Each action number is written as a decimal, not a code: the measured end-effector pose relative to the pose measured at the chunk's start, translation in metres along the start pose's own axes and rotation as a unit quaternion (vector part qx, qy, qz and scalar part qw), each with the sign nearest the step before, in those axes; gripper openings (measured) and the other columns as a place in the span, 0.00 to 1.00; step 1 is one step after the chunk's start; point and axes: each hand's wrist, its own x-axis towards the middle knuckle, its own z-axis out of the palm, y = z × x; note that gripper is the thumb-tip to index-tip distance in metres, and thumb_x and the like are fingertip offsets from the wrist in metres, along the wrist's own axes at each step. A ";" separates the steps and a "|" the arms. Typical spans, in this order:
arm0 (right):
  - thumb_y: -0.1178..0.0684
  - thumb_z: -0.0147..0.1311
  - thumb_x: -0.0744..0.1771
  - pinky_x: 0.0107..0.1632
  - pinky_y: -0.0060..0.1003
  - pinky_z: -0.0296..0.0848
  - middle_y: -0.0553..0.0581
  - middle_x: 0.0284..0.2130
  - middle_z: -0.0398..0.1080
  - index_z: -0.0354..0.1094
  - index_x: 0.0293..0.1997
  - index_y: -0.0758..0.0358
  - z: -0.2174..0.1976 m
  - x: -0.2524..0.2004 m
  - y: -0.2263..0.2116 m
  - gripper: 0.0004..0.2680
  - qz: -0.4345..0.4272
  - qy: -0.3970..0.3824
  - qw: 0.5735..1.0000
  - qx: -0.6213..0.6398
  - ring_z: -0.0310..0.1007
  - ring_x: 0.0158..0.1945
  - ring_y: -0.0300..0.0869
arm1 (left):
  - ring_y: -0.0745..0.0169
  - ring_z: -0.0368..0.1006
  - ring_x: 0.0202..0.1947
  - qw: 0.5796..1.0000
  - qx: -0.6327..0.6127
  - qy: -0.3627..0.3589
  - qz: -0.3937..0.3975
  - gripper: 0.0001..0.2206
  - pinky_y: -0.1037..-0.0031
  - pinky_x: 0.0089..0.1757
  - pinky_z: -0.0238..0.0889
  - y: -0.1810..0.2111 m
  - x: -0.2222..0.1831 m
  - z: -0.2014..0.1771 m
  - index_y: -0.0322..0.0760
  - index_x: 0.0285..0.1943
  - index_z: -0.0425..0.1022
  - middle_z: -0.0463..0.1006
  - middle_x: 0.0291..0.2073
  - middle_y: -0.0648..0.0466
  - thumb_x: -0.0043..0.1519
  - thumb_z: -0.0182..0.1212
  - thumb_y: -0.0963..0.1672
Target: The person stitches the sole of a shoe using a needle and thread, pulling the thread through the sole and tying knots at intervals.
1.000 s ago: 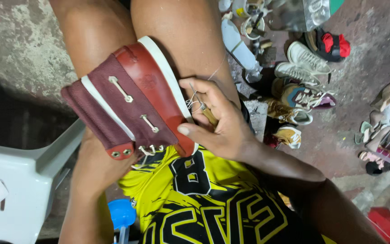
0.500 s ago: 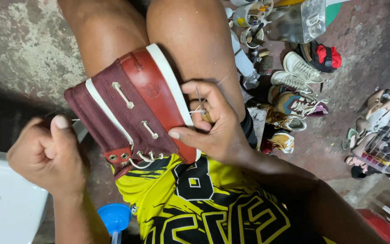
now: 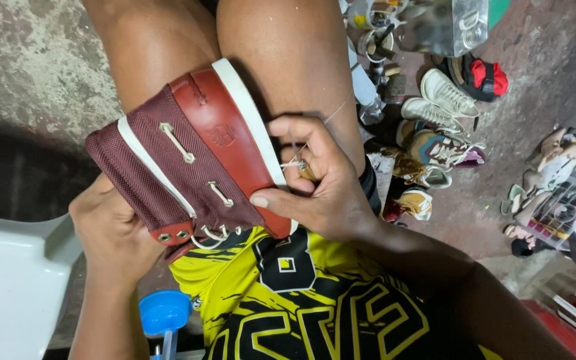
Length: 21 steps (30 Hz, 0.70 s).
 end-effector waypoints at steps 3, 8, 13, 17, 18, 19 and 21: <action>0.65 0.66 0.65 0.47 0.22 0.70 0.56 0.48 0.73 0.50 0.68 0.67 0.004 0.001 0.000 0.26 0.023 0.015 1.000 0.015 0.67 0.42 0.26 | 0.72 0.64 0.26 0.998 0.003 0.035 0.043 0.19 0.82 0.33 0.57 -0.014 0.012 -0.014 0.39 0.27 0.62 0.66 0.24 0.58 0.70 0.67 0.40; 0.67 0.64 0.64 0.57 0.29 0.76 0.55 0.53 0.68 0.51 0.66 0.68 0.001 0.010 -0.002 0.26 0.028 0.014 0.996 0.088 0.74 0.54 0.33 | 0.75 0.64 0.25 0.979 -0.120 0.104 -0.129 0.14 0.80 0.33 0.58 0.014 0.037 -0.047 0.42 0.32 0.65 0.70 0.32 0.61 0.69 0.66 0.42; 0.67 0.63 0.65 0.60 0.30 0.77 0.55 0.56 0.66 0.50 0.67 0.68 -0.002 0.006 -0.003 0.25 0.031 -0.023 0.995 0.093 0.73 0.56 0.34 | 0.72 0.74 0.31 0.952 -0.006 0.105 -0.286 0.08 0.75 0.38 0.69 0.015 0.018 -0.081 0.43 0.44 0.76 0.80 0.44 0.62 0.71 0.55 0.48; 0.67 0.62 0.63 0.55 0.24 0.76 0.51 0.51 0.68 0.50 0.64 0.67 -0.003 0.006 -0.010 0.25 0.061 0.009 0.994 0.087 0.73 0.51 0.29 | 0.55 0.76 0.35 0.903 0.311 0.137 -0.263 0.12 0.64 0.38 0.67 0.027 0.000 -0.083 0.35 0.51 0.78 0.80 0.40 0.47 0.80 0.52 0.46; 0.66 0.62 0.62 0.52 0.22 0.75 0.49 0.48 0.68 0.51 0.63 0.67 -0.003 0.005 -0.010 0.25 0.081 0.014 0.993 0.086 0.73 0.48 0.26 | 0.49 0.76 0.38 0.871 0.426 0.142 -0.201 0.11 0.60 0.39 0.65 0.038 -0.011 -0.071 0.33 0.56 0.80 0.81 0.44 0.44 0.81 0.53 0.44; 0.66 0.64 0.63 0.48 0.22 0.68 0.48 0.42 0.65 0.52 0.65 0.67 -0.004 0.005 -0.010 0.25 0.055 0.001 0.997 0.054 0.65 0.42 0.26 | 0.50 0.75 0.46 0.921 0.382 0.071 -0.023 0.07 0.63 0.48 0.65 0.050 -0.015 -0.060 0.31 0.55 0.77 0.80 0.49 0.45 0.78 0.55 0.41; 0.66 0.67 0.66 0.40 0.20 0.53 0.45 0.30 0.57 0.54 0.70 0.67 -0.006 0.002 -0.007 0.26 0.005 -0.016 1.000 -0.009 0.48 0.30 0.25 | 0.44 0.76 0.54 0.948 0.275 -0.070 0.146 0.07 0.65 0.54 0.67 0.053 -0.001 -0.024 0.31 0.52 0.75 0.79 0.54 0.42 0.66 0.59 0.38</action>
